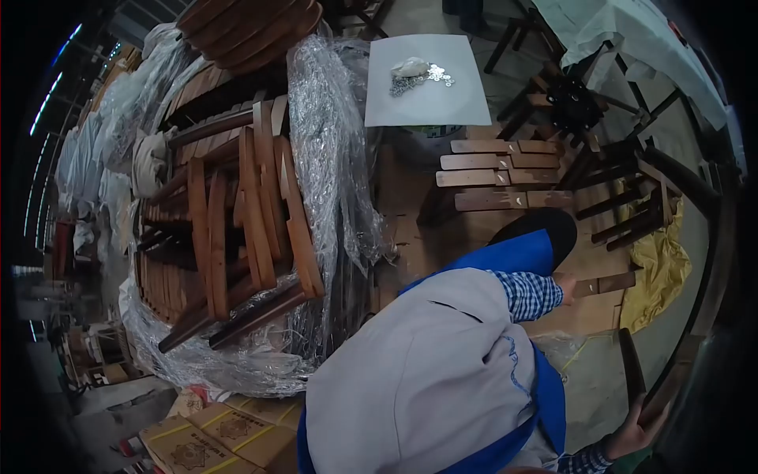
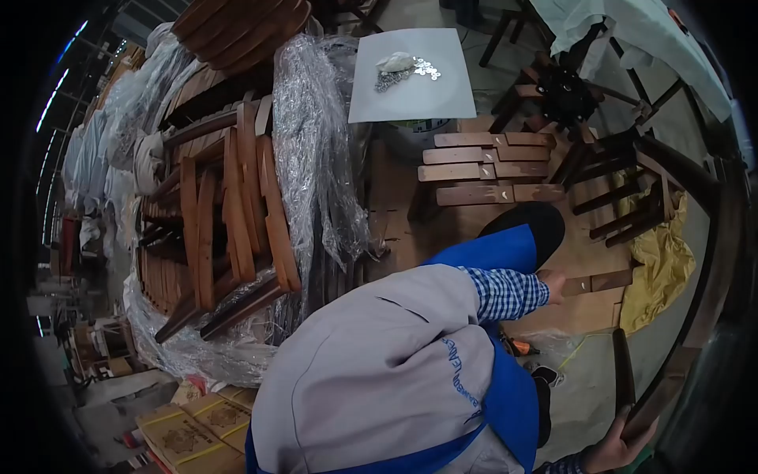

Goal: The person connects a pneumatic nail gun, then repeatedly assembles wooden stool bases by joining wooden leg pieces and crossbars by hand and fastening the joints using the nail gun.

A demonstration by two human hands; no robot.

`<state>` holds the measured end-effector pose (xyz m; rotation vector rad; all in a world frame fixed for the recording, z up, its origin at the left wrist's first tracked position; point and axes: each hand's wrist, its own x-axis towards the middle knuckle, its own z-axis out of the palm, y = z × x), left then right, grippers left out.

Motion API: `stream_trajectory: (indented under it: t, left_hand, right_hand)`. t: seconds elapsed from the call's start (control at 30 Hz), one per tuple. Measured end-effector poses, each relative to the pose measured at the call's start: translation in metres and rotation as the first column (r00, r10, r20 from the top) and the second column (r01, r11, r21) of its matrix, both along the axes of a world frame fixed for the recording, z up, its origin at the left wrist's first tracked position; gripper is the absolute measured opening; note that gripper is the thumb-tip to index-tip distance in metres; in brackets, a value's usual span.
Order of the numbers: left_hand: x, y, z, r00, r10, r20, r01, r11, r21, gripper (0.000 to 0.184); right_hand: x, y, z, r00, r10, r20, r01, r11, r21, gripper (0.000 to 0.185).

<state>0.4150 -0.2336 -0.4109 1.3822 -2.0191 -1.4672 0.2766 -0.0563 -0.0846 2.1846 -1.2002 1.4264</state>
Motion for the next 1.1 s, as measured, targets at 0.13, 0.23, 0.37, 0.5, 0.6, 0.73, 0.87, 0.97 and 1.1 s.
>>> stream_trajectory:
  t: [0.13, 0.23, 0.37, 0.5, 0.6, 0.73, 0.87, 0.97, 1.1]
  left_hand:
    - [0.0, -0.005, -0.014, 0.993, -0.055, 0.103, 0.049, 0.997, 0.062, 0.065]
    - [-0.014, -0.013, -0.035, 0.974, -0.062, 0.219, 0.056, 0.998, 0.034, 0.073]
    - [-0.005, -0.011, -0.02, 0.971, 0.004, 0.238, -0.036, 0.991, 0.128, 0.087]
    - [0.014, 0.006, 0.01, 0.933, -0.093, 0.348, 0.167, 0.968, -0.187, 0.084]
    - [0.111, 0.044, 0.143, 0.959, -0.277, -0.059, 0.222, 0.864, -0.452, 0.06]
    - [0.267, 0.077, 0.308, 0.889, -0.305, -0.341, -0.386, -0.103, -0.917, 0.008]
    - [0.383, 0.075, 0.366, 0.898, 0.423, 0.125, 0.224, -0.194, -0.955, 0.035]
    - [0.399, 0.087, 0.379, 0.802, 0.567, 0.189, 0.346, -0.182, -0.92, 0.041]
    - [0.389, 0.107, 0.409, 0.758, 0.627, 0.178, 0.379, -0.201, -0.903, 0.025]
  right_hand:
    - [0.147, -0.01, 0.073, 0.496, -0.803, -0.331, 0.815, 0.298, 0.497, 0.045]
    - [0.059, 0.007, 0.027, 0.827, -0.542, -0.15, 0.548, 0.715, 0.434, 0.044]
    - [0.067, -0.001, 0.018, 0.891, -0.419, -0.173, 0.451, 0.784, 0.427, 0.044]
    - [0.072, -0.013, 0.005, 0.923, -0.341, -0.179, 0.384, 0.851, 0.359, 0.046]
    - [0.062, -0.026, -0.007, 0.96, -0.199, -0.197, 0.25, 0.926, 0.282, 0.048]
    - [0.069, -0.05, -0.012, 0.972, -0.061, -0.228, 0.122, 0.957, 0.264, 0.05]
    - [0.089, -0.072, -0.003, 0.942, 0.04, -0.333, -0.001, 0.993, 0.116, 0.054]
    - [0.105, -0.087, 0.004, 0.93, 0.079, -0.358, -0.06, 0.996, 0.063, 0.055]
    - [0.138, -0.096, 0.027, 0.897, 0.124, -0.425, -0.177, 0.98, -0.088, 0.054]
